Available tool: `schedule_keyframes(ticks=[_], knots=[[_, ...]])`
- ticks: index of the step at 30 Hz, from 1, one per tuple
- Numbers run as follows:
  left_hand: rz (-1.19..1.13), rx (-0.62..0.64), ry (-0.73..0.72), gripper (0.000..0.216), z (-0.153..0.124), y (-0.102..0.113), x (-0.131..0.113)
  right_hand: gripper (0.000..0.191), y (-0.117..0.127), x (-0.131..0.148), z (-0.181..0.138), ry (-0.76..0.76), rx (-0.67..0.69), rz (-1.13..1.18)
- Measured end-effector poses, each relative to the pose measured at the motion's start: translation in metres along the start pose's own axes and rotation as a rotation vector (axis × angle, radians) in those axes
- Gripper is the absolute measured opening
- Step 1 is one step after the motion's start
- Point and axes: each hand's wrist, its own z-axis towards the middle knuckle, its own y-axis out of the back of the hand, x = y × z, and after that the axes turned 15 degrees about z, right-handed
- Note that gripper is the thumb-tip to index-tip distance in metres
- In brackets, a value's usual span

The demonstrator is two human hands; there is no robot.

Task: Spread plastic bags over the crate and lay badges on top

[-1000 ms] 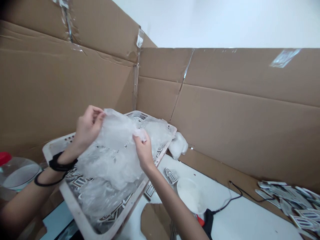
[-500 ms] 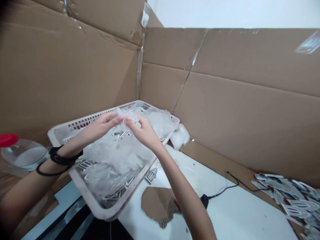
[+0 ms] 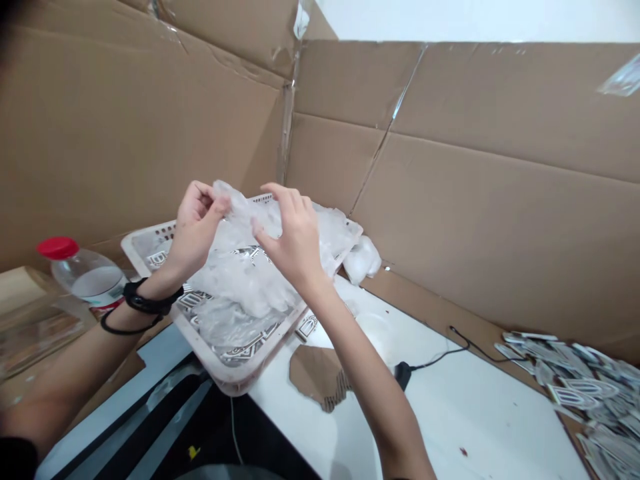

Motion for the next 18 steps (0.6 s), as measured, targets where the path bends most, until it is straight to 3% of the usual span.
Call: schedule_keyframes(ticks=[2, 7, 12, 18], knots=[[0.001, 0.027, 0.010, 0.028, -0.004, 0.002, -0.005, 0.006, -0.003, 0.004, 0.000, 0.025, 0.041, -0.036], [-0.009, 0.052, 0.106, 0.028, -0.011, 0.009, -0.009, 0.019, -0.007, 0.004, -0.004, -0.141, -0.010, 0.247], [-0.158, 0.244, 0.366, 0.030, -0.017, 0.012, -0.006, 0.028, -0.012, 0.003, -0.015, -0.379, 0.032, 0.550], [-0.133, 0.187, 0.285, 0.034, -0.021, 0.018, -0.004, 0.024, -0.014, -0.001, -0.026, -0.464, -0.295, 0.732]])
